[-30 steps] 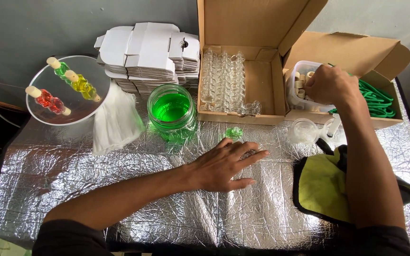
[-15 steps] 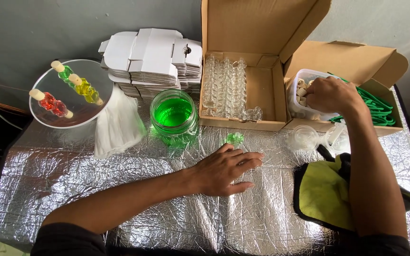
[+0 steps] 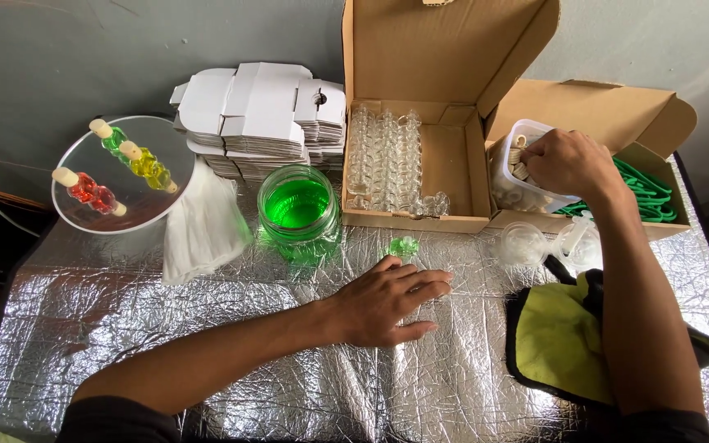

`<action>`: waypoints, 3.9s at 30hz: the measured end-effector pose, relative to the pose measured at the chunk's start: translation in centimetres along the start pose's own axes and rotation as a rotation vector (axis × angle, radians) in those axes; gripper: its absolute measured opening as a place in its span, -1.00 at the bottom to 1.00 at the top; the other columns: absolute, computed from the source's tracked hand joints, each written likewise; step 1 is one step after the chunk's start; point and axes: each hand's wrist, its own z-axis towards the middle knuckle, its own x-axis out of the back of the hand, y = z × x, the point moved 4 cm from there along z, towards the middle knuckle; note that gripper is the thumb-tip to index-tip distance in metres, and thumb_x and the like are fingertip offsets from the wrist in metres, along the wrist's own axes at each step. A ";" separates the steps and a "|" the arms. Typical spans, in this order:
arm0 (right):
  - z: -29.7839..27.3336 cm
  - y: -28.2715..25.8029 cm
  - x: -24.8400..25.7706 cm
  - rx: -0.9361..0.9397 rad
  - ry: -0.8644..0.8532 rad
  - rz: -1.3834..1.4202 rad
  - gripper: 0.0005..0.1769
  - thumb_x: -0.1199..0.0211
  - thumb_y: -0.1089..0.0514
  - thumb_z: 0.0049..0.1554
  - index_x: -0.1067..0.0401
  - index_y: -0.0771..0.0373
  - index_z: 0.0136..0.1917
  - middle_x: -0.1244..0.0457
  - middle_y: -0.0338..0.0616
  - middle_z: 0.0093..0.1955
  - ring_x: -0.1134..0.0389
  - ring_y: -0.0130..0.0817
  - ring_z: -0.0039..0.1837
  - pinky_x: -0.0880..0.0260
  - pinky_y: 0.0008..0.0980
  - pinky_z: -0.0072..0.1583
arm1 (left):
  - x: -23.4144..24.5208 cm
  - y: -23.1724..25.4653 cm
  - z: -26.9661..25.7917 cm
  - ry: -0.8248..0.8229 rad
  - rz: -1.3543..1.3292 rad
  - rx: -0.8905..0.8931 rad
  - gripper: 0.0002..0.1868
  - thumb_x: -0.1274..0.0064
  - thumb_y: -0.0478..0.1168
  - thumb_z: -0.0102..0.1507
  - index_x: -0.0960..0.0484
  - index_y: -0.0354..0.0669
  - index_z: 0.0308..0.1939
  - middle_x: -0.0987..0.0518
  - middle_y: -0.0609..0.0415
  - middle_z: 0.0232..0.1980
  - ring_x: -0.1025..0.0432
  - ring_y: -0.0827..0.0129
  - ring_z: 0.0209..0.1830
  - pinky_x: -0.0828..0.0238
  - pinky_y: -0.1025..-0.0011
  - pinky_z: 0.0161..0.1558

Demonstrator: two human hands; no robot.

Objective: Cleaning a small perfume bottle with a cloth and then assembling a wooden cap with a green cord.

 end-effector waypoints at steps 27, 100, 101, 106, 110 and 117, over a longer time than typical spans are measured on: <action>-7.0 -3.9 4.3 -0.069 -0.489 -0.020 -0.37 -0.08 -0.33 0.17 -0.27 -0.26 0.48 -0.28 -0.40 0.46 -0.33 -0.29 0.41 -0.30 -0.24 0.35 | 0.1 0.1 0.0 -0.015 -0.013 0.012 -0.42 0.11 0.08 0.35 -0.30 -0.14 0.35 -0.36 -0.15 0.49 -0.47 0.01 0.26 -0.11 -0.34 0.35; -1.0 -2.4 -1.5 0.190 -0.307 -0.187 -0.57 -0.04 -0.07 0.25 -0.50 0.32 0.05 -0.41 0.11 0.05 -0.41 0.02 0.04 -0.29 -0.05 0.01 | -0.1 0.1 -0.2 0.000 0.034 -0.012 -0.47 0.08 0.09 0.34 -0.38 -0.17 0.25 -0.41 -0.20 0.36 -0.50 0.04 0.16 -0.19 -0.24 0.31; -1.1 -2.6 -1.3 0.200 -0.273 -0.191 -0.62 -0.02 -0.01 0.19 -0.47 0.35 -0.10 -0.37 0.11 -0.10 -0.33 -0.01 -0.08 -0.24 -0.07 -0.07 | -0.1 0.1 -0.2 0.018 0.035 -0.029 -0.48 0.10 0.09 0.35 -0.39 -0.18 0.23 -0.42 -0.23 0.35 -0.50 0.03 0.14 -0.22 -0.21 0.28; -1.9 -2.8 0.0 0.201 -0.224 -0.171 -0.66 -0.20 -0.01 0.16 -0.50 0.29 -0.26 -0.38 0.00 -0.27 -0.28 -0.16 -0.21 -0.18 -0.13 -0.19 | -0.2 0.1 -0.6 0.134 0.000 -0.154 -0.66 -0.01 -0.08 0.34 -0.47 -0.24 0.07 -0.49 -0.23 0.29 -0.54 0.12 -0.06 -0.45 0.02 0.06; -2.6 -2.5 1.2 0.288 -0.200 -0.029 -0.53 -0.28 -0.10 0.20 -0.28 0.23 -0.35 -0.17 -0.13 -0.40 0.00 -0.26 -0.25 -0.02 -0.23 -0.16 | -0.9 -0.4 -0.9 0.167 -0.003 -0.187 -0.76 -0.13 -0.33 0.29 -0.55 -0.26 0.03 -0.60 -0.14 0.11 -0.55 0.14 0.01 -0.45 0.13 0.10; -3.4 -3.0 2.5 0.206 -0.211 0.145 -0.64 -0.36 -0.02 0.21 -0.57 0.31 -0.25 -0.30 -0.24 -0.33 -0.13 -0.40 -0.20 -0.14 -0.35 -0.10 | -1.1 -0.4 -1.3 0.185 0.047 -0.249 -0.25 -0.03 -0.59 0.19 -0.36 -0.04 0.45 -0.63 -0.10 0.06 -0.52 0.19 -0.08 -0.49 0.18 -0.06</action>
